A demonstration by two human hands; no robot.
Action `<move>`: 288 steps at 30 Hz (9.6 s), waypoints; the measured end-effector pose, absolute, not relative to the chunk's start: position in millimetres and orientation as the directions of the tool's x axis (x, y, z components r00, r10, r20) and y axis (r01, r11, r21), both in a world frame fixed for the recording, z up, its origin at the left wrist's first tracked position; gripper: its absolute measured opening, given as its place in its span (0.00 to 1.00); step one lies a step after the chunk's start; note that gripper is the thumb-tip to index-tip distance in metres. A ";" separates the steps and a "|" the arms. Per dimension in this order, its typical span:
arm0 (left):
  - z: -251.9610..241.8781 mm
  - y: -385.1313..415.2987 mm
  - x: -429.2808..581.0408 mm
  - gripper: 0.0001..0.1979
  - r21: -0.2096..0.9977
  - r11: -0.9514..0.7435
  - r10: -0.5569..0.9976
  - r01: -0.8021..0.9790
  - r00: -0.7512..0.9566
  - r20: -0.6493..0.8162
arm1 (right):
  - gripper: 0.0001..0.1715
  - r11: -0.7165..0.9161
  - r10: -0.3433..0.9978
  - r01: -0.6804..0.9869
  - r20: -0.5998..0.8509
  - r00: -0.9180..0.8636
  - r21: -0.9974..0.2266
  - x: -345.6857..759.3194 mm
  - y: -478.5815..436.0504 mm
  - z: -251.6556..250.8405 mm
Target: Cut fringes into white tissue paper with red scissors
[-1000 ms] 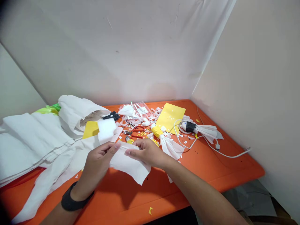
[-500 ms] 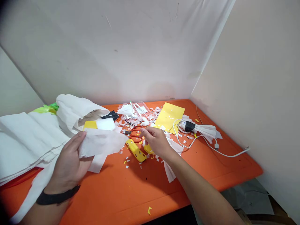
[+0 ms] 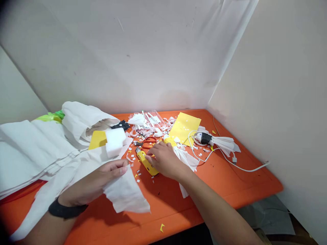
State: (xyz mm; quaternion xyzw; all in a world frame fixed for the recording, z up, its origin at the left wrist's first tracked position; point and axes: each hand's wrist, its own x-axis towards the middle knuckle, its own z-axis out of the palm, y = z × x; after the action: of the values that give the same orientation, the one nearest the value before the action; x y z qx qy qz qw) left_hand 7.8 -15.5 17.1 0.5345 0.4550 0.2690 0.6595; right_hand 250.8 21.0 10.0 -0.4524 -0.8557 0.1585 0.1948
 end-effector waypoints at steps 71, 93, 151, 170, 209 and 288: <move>-0.7 1.0 22.6 0.30 0.989 0.138 0.971 -0.051 -0.189 -0.146 | 0.18 0.550 0.828 0.835 -0.130 -0.546 -0.003 207.0 104.0 8.2; -10.5 1.9 24.7 0.32 0.990 0.090 0.980 -0.106 -0.165 -0.107 | 0.21 0.266 0.940 0.327 0.169 -0.295 -0.907 267.0 101.9 34.5; 15.5 -13.8 28.9 0.29 0.858 0.393 0.915 -0.330 0.239 -0.326 | 0.21 -0.193 0.844 -0.077 -0.126 -0.521 -0.978 250.1 16.0 17.2; 8.6 -22.0 45.5 0.26 0.903 0.399 0.915 -0.161 0.129 -0.382 | 0.26 -0.271 0.871 -0.153 -0.174 -0.460 -0.950 243.7 18.4 9.5; 5.9 -20.9 47.1 0.23 0.957 0.170 0.968 0.233 -0.221 -0.118 | 0.23 -0.200 0.958 -0.223 -0.143 -0.249 -0.954 216.9 9.2 -17.5; 3.6 -15.3 39.5 0.20 0.988 0.146 0.988 0.057 0.043 -0.149 | 0.21 -0.275 0.862 -0.113 -0.193 -0.470 -0.955 241.5 14.7 3.2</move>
State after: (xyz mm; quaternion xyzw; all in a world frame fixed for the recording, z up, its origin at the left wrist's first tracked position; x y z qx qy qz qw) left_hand 39.5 -15.3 3.6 0.4864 0.5370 0.4361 0.5337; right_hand 241.5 14.7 3.2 -0.3807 -0.4919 0.7020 0.3469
